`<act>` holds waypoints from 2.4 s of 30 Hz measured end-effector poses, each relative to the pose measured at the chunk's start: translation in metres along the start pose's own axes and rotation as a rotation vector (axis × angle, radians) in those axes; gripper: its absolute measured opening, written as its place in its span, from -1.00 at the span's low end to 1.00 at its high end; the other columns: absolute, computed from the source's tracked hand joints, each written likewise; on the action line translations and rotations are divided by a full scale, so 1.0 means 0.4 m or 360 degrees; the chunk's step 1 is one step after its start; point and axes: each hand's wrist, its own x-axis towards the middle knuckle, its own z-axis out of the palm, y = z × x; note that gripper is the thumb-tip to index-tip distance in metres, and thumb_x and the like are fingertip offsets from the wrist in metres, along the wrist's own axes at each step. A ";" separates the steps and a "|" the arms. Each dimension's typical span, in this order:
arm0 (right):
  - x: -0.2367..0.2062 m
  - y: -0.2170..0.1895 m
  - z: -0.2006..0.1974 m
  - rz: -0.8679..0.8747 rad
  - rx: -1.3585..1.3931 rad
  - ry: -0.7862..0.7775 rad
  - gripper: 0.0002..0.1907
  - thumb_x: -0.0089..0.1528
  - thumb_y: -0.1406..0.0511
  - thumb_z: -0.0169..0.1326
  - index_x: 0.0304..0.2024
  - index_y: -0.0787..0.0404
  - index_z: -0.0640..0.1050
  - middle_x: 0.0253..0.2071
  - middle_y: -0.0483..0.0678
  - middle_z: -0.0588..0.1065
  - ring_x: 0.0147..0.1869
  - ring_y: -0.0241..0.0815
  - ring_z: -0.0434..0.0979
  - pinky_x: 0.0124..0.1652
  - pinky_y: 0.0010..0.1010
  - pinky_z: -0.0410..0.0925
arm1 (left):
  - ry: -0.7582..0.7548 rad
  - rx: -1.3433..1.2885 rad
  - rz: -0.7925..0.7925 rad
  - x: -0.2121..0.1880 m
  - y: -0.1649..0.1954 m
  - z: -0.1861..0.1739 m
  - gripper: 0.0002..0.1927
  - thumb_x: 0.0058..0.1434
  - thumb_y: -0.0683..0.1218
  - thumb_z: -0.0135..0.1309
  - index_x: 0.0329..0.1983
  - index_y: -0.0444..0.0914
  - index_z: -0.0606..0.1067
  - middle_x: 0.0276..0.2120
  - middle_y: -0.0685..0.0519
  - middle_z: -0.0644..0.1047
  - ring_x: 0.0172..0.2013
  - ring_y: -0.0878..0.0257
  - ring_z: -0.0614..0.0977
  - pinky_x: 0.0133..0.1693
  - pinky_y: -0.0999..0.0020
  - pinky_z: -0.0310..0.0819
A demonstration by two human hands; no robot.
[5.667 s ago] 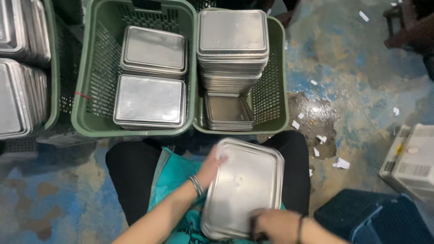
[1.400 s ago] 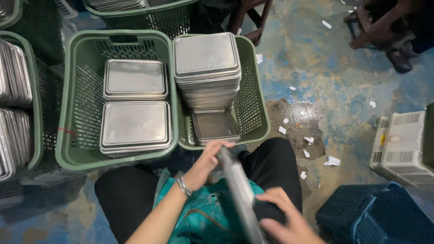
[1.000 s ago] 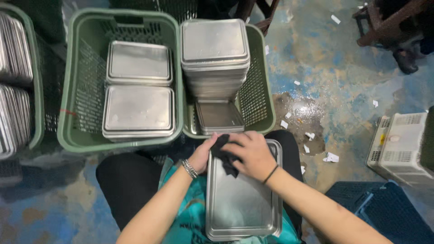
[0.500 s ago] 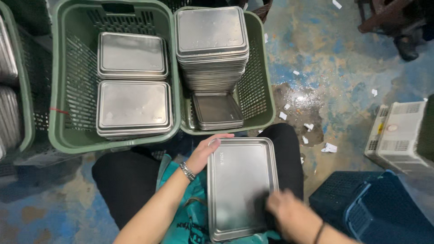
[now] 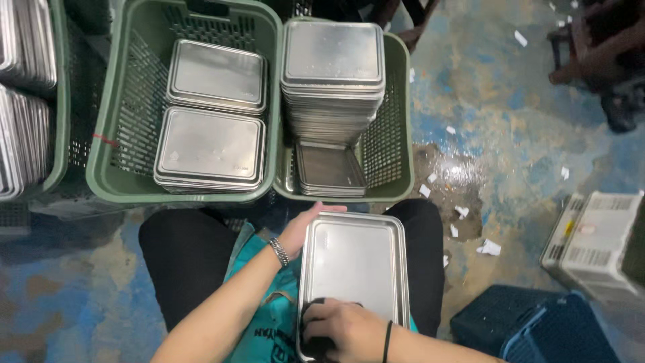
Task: The person sits on the floor and wipes metal tray lids one at a time with a black cloth, then stacks each wiped lid into a green plastic basket. They repeatedly take a lid from a basket, wipe its surface, and place it onto a growing stack.
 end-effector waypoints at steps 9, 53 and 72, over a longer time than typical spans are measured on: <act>-0.138 0.023 -0.159 0.1317 -0.0476 -0.1035 -0.60 0.02 0.38 0.18 -0.09 -0.09 0.64 -0.03 -0.09 0.55 0.13 -0.01 0.52 0.12 -0.23 0.37 | 0.0131 0.0376 0.0193 -0.013 -0.060 -0.029 -0.52 0.41 0.09 -0.10 0.23 -0.29 0.47 0.02 -0.05 0.57 -0.01 0.23 0.57 0.05 0.27 0.46; 0.004 0.353 0.095 0.0934 0.1572 0.0483 -0.71 0.13 0.34 0.31 -0.14 0.22 0.54 -0.20 -0.18 0.50 -0.06 -0.38 0.46 0.01 -0.49 0.37 | -0.0300 0.2945 -0.0303 0.446 0.167 -0.169 -0.76 0.00 -0.05 0.20 -0.24 -0.14 0.55 -0.31 -0.04 0.62 -0.16 -0.06 0.65 -0.10 0.07 0.55; -0.107 0.238 0.038 0.0711 0.2132 0.0931 -0.67 0.14 0.42 0.28 -0.06 0.26 0.51 -0.15 -0.08 0.56 -0.07 -0.30 0.56 -0.02 -0.45 0.44 | 0.0398 0.2903 0.0093 0.198 0.323 -0.113 -0.60 0.05 -0.26 0.03 -0.07 -0.03 0.59 -0.16 -0.12 0.61 -0.09 -0.13 0.63 -0.02 0.00 0.52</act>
